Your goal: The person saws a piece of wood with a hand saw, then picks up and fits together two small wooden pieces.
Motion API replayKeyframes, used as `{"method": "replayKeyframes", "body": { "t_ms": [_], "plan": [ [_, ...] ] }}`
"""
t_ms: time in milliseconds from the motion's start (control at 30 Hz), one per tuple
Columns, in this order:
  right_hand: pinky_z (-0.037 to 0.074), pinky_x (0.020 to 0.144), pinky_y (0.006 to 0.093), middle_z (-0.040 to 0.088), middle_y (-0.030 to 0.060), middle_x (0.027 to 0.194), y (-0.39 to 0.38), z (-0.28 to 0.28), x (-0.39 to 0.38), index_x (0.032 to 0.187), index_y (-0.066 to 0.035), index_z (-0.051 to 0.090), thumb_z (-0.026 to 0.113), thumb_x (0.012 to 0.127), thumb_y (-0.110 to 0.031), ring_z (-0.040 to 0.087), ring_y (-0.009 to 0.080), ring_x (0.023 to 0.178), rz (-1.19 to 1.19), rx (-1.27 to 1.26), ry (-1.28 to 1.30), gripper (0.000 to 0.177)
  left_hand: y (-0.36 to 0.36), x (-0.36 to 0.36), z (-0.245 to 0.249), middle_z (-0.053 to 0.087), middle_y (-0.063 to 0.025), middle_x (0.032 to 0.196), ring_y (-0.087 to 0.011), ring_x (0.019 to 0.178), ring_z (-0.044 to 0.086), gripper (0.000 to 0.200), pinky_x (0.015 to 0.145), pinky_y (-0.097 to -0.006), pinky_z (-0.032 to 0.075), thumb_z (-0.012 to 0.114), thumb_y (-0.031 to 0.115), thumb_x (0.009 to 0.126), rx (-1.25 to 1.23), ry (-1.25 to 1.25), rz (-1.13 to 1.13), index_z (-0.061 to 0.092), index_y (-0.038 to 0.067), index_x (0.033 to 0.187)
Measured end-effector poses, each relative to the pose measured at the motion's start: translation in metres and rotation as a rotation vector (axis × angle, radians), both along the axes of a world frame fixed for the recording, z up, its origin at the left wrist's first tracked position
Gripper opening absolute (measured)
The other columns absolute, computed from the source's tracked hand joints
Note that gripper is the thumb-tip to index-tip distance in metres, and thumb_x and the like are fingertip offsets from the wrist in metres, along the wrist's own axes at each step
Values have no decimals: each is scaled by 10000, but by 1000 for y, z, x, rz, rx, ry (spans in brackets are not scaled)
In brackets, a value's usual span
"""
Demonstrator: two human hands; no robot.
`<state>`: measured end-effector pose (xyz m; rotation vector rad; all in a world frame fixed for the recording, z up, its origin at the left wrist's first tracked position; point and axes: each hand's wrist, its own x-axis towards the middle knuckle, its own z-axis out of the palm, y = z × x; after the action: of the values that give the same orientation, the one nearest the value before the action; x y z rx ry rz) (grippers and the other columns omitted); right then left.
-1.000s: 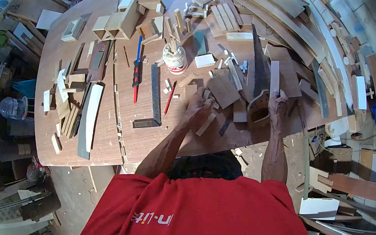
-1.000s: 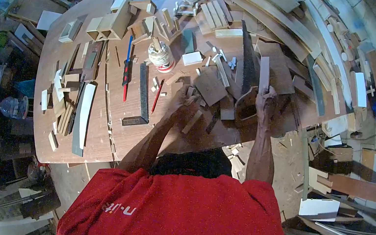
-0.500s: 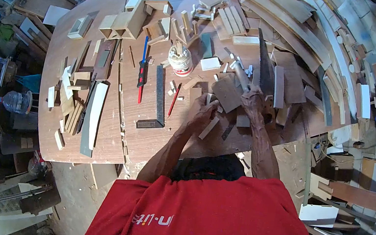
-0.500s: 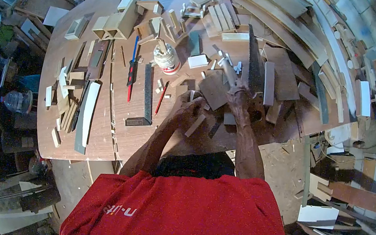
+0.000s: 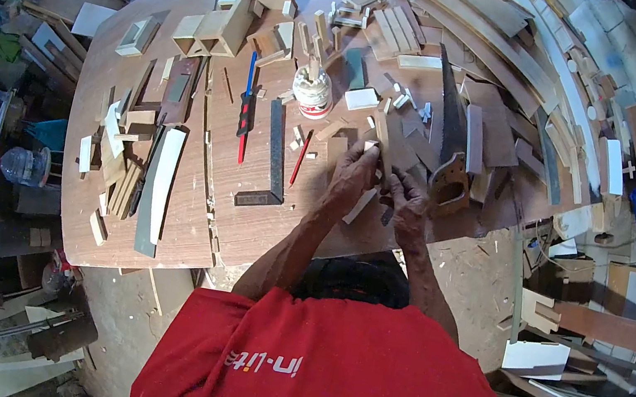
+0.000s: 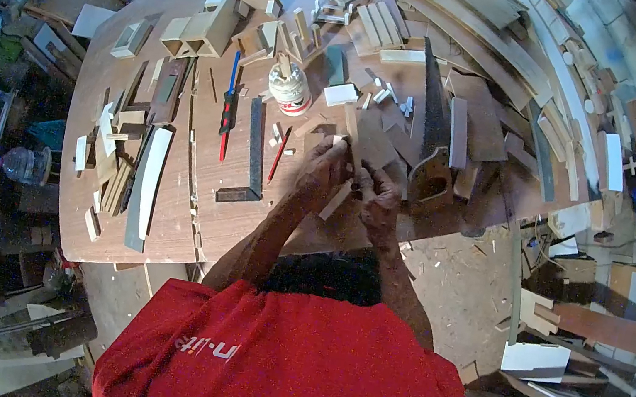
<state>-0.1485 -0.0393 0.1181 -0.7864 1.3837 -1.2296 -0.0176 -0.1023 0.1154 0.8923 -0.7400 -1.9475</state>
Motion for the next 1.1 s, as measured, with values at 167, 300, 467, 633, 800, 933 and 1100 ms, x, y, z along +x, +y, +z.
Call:
{"method": "replayKeyframes", "body": {
  "t_ms": [167, 300, 467, 633, 800, 933, 1100],
  "plan": [
    [514, 822, 287, 656, 79, 1101, 18, 6, 22, 1242, -35, 589, 573, 943, -118, 629, 153, 969, -95, -209, 409, 311, 10, 6, 2, 603, -48, 930, -137, 781, 591, 291, 675, -266, 499, 404, 261, 1020, -112, -15, -7, 551, 35, 1128],
    [504, 860, 299, 630, 103, 1193, 27, -2, 29, 1243, -20, 584, 586, 928, -100, 611, 178, 1060, -125, -256, 425, 325, 21, 12, 15, 617, -82, 950, -165, 827, 607, 288, 729, -298, 510, 383, 227, 1025, 69, 170, 4, 543, 14, 1134],
    [507, 826, 284, 626, 62, 1216, 40, 5, 29, 1280, -54, 575, 562, 922, -72, 615, 161, 1031, -20, -220, 499, 359, 32, 18, 11, 629, -91, 970, -177, 845, 622, 292, 758, -298, 520, 383, 234, 1026, -747, -378, 7, 535, 12, 1141],
    [516, 764, 260, 623, 31, 1205, 46, 0, 25, 1299, -76, 574, 551, 920, -66, 609, 124, 928, 54, -203, 404, 379, 37, 23, 26, 639, -128, 980, -207, 828, 645, 291, 734, -309, 546, 388, 230, 1023, -351, -216, -65, 518, -5, 1134],
    [524, 741, 254, 619, 9, 1197, 47, 2, 23, 1282, -80, 591, 545, 922, -52, 606, 114, 906, 65, -158, 190, 365, 46, 21, 23, 639, -173, 977, -243, 846, 659, 285, 737, -343, 563, 378, 221, 1023, -546, -386, -9, 506, -18, 1108],
    [462, 945, 312, 628, 111, 1216, 52, -1, 21, 1206, -6, 622, 548, 892, -38, 573, 180, 1120, 53, -169, 127, 324, 41, 19, 8, 640, -177, 969, -250, 855, 660, 291, 735, -349, 567, 376, 229, 1024, 72, 107, -85, 510, -18, 1099],
    [539, 744, 272, 628, 37, 1158, 54, -13, 17, 1264, -71, 602, 542, 936, -50, 627, 125, 873, 63, -219, 335, 333, 46, 14, 3, 641, -168, 975, -236, 841, 657, 311, 727, -347, 569, 384, 253, 1024, -65, -39, -100, 514, -19, 1100]
  ]
}}
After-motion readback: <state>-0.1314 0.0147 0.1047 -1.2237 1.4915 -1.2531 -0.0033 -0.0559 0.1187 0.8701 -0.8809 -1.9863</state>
